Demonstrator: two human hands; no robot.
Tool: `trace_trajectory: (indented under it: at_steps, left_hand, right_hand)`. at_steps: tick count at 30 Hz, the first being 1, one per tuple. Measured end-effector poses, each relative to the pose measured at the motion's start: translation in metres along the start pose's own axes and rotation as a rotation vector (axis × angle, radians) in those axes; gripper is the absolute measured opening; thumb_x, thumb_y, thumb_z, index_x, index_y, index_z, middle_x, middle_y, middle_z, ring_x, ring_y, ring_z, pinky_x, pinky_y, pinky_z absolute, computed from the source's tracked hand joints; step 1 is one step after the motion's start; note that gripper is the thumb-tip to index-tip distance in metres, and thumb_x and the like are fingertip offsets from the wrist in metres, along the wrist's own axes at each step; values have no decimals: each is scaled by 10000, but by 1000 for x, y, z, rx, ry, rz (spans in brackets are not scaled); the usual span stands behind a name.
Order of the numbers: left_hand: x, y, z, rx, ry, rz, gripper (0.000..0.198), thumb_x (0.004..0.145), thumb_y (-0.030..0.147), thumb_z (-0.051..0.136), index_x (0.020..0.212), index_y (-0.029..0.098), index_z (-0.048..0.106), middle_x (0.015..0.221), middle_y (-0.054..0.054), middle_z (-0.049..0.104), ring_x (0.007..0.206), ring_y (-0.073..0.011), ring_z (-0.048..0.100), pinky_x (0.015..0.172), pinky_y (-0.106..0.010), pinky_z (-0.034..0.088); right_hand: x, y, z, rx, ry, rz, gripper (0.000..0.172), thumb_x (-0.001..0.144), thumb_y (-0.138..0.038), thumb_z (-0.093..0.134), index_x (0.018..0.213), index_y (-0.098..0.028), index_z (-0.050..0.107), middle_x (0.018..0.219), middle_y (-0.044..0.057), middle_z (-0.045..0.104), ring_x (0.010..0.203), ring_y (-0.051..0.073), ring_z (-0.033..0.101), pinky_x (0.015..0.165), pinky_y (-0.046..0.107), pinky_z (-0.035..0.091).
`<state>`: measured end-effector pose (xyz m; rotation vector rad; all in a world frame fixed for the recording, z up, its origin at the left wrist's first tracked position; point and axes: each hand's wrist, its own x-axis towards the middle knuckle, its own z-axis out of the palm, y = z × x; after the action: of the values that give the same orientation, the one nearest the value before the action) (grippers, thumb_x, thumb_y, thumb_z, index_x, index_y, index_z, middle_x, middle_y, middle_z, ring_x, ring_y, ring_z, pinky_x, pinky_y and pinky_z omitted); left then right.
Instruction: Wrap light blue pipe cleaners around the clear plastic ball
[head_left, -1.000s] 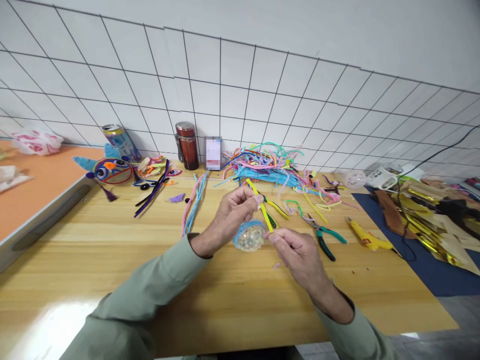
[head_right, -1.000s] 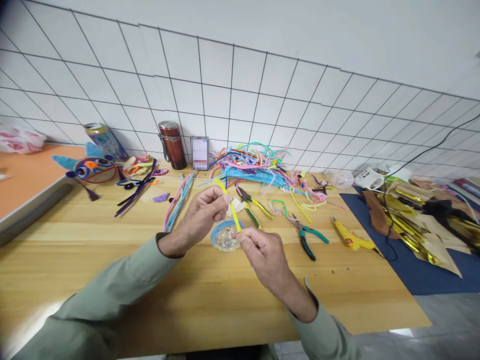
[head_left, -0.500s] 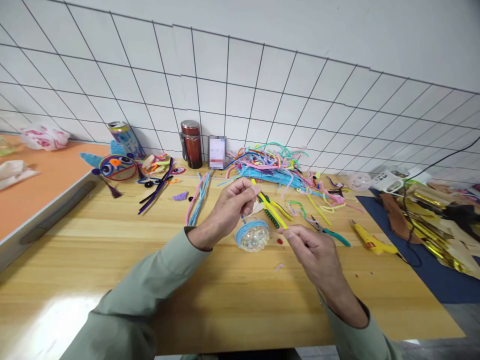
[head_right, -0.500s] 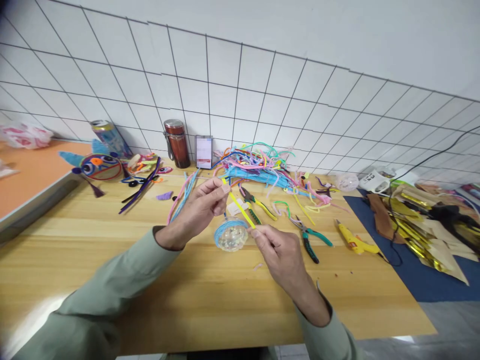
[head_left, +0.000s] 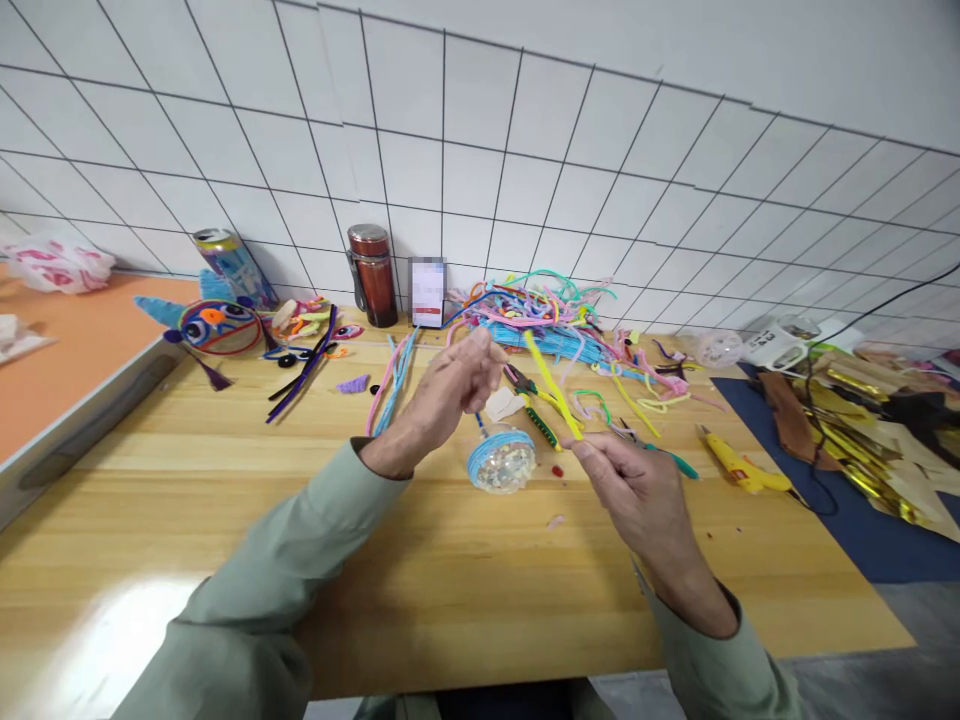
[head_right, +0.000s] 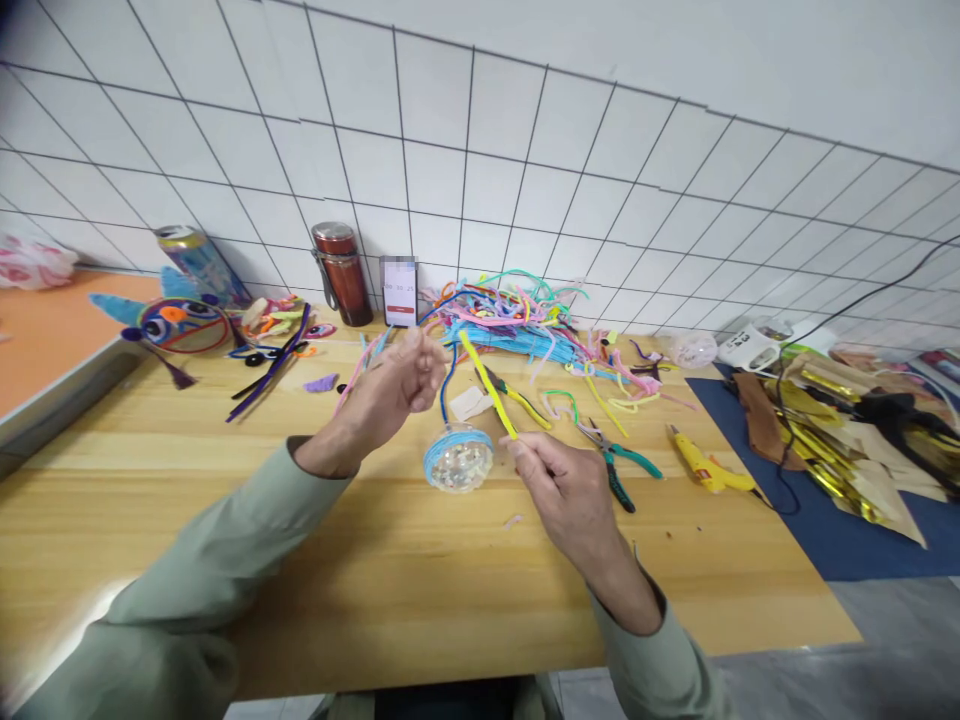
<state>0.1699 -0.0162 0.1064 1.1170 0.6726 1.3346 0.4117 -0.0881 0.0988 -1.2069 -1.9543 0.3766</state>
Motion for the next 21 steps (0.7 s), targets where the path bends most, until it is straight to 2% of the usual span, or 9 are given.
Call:
trace_trajectory:
  at_steps: [3,5,8,13,17,21]
  left_hand:
    - [-13,-3,12,106,-177,-59,598,821,767,849,852,189,699,666,25,614,475,-53,380,454,-220,261]
    - [-21,-4,19,184,-196,-75,600,865,753,815,739,181,689,586,25,562,470,-65,387,458,-234,268]
    - [-28,-4,24,214,-94,-52,614,945,704,756,630,185,661,491,35,468,444,-74,373,450,-250,254]
    - [-26,-3,15,155,103,109,498,993,560,779,676,192,672,578,22,576,476,-70,425,469,-242,295]
    - [-17,-1,5,160,208,246,457,983,535,807,707,201,662,597,28,594,498,-78,443,481,-239,319]
    - [-4,2,-6,206,282,308,469,957,533,835,685,207,636,564,35,567,477,-83,405,463,-253,300]
  right_hand:
    - [6,-5,4,-10,-33,-10,294,1056,-290,614,874,-210,829,607,-26,694,513,125,589,528,253,426]
    - [8,-9,8,-8,-58,-32,332,1068,-304,604,809,-212,791,585,-34,656,506,116,559,532,253,413]
    - [6,-12,10,3,-89,-47,369,1100,-341,573,817,-220,777,567,-44,618,493,112,532,532,254,407]
    - [0,-6,4,-40,-60,-10,325,1124,-359,568,957,-230,815,568,-49,619,480,123,534,559,271,431]
    - [-1,4,6,-90,-42,-36,357,1143,-365,538,954,-227,807,619,-25,678,531,134,612,583,272,442]
    - [0,11,12,-129,-73,-63,384,1156,-364,501,951,-224,794,723,3,752,625,145,694,633,269,464]
